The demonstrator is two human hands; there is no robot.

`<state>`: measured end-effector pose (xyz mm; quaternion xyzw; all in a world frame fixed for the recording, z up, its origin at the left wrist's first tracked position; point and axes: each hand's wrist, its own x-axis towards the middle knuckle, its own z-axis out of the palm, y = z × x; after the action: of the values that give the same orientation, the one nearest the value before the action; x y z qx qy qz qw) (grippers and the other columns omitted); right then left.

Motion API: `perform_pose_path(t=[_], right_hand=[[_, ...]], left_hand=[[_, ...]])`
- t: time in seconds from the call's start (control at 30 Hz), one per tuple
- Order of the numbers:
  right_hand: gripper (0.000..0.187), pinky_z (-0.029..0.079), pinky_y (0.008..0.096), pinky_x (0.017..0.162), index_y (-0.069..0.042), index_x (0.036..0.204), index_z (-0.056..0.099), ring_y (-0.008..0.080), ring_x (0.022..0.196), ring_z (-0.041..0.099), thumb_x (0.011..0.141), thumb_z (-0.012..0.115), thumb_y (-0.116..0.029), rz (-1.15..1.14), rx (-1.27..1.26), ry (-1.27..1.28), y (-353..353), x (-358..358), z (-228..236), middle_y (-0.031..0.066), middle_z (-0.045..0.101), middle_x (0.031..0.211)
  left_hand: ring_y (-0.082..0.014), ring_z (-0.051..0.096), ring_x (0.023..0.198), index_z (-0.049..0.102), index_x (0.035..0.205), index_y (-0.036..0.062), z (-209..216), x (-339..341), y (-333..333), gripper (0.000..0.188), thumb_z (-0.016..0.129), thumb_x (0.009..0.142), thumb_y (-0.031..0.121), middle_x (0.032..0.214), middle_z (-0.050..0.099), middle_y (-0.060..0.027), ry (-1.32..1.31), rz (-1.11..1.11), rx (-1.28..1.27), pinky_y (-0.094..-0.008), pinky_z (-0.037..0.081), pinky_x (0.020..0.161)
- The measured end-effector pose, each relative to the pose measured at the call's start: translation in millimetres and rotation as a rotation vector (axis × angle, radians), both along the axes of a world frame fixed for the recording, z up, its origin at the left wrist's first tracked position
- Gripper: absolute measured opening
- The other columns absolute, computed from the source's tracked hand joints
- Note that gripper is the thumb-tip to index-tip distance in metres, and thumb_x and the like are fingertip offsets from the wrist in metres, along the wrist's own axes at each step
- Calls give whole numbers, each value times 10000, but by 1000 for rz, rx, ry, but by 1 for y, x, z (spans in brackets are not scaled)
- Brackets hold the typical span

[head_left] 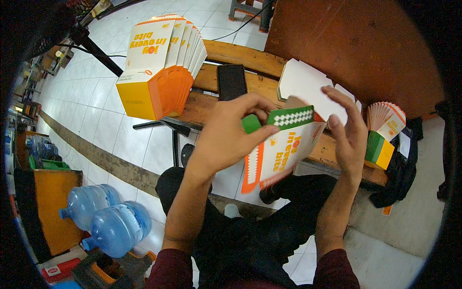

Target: The person folds and assembles small printed cardboard boxes from flat pieces. They fold the sides, tuck flaps, and press edges to form each box, then place the finished boxes on a wooden bench. A smartphone and stacks of flat and assembled boxes are visible on the bench.

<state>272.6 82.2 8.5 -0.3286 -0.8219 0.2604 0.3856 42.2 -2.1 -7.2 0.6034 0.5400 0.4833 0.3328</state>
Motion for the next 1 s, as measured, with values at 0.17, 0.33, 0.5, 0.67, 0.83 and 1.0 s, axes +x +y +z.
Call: perform_pose_path(t=[0.17, 0.33, 0.5, 0.67, 0.83, 1.0], right_hand=[[243, 304, 503, 1093, -82, 1059, 653, 284, 1046, 624, 819, 684, -110, 35, 95, -155, -21, -23, -4, 107, 671, 1034], [155, 434, 410, 912, -60, 905, 659, 261, 833, 633, 767, 729, -70, -199, -8, 110, -15, -30, -13, 82, 663, 863], [163, 439, 347, 887, -36, 919, 648, 162, 856, 610, 776, 701, 22, -128, 139, 164, -13, -25, -11, 53, 650, 924], [260, 324, 466, 1017, -143, 885, 698, 189, 858, 629, 670, 754, -9, -14, 431, -52, -23, -26, -4, 17, 667, 906], [292, 321, 440, 1038, -129, 893, 657, 211, 865, 624, 676, 728, 52, -70, 480, 19, -27, -31, -5, 23, 658, 877], [293, 322, 437, 1034, -130, 865, 640, 222, 892, 612, 659, 713, 66, -65, 488, 52, -33, -35, -6, 18, 655, 888]], left_hand=[[-136, 673, 902, 612, 1066, 8, -4, 22, 7, 358, 788, 764, 85, 983, 697, -83, -108, 22, 86, -284, 535, 762], [-139, 673, 871, 684, 918, -18, -1, 37, 1, 163, 751, 805, 80, 872, 706, -87, -35, 163, 123, -277, 526, 745], [-191, 667, 724, 698, 936, -38, -4, 49, 2, 151, 721, 836, 73, 853, 693, -136, -94, 280, 267, -302, 513, 666], [-141, 625, 774, 688, 1035, -38, -6, 45, 10, 215, 697, 851, 74, 860, 667, -97, -358, 370, 49, -271, 491, 695], [-125, 592, 817, 695, 1089, 2, -5, 41, 6, 255, 665, 839, 41, 878, 644, -71, -107, 130, 61, -240, 469, 739], [-144, 596, 831, 698, 1098, 16, -1, 28, 3, 299, 635, 807, -6, 877, 623, -76, -79, -28, 80, -248, 473, 743]])
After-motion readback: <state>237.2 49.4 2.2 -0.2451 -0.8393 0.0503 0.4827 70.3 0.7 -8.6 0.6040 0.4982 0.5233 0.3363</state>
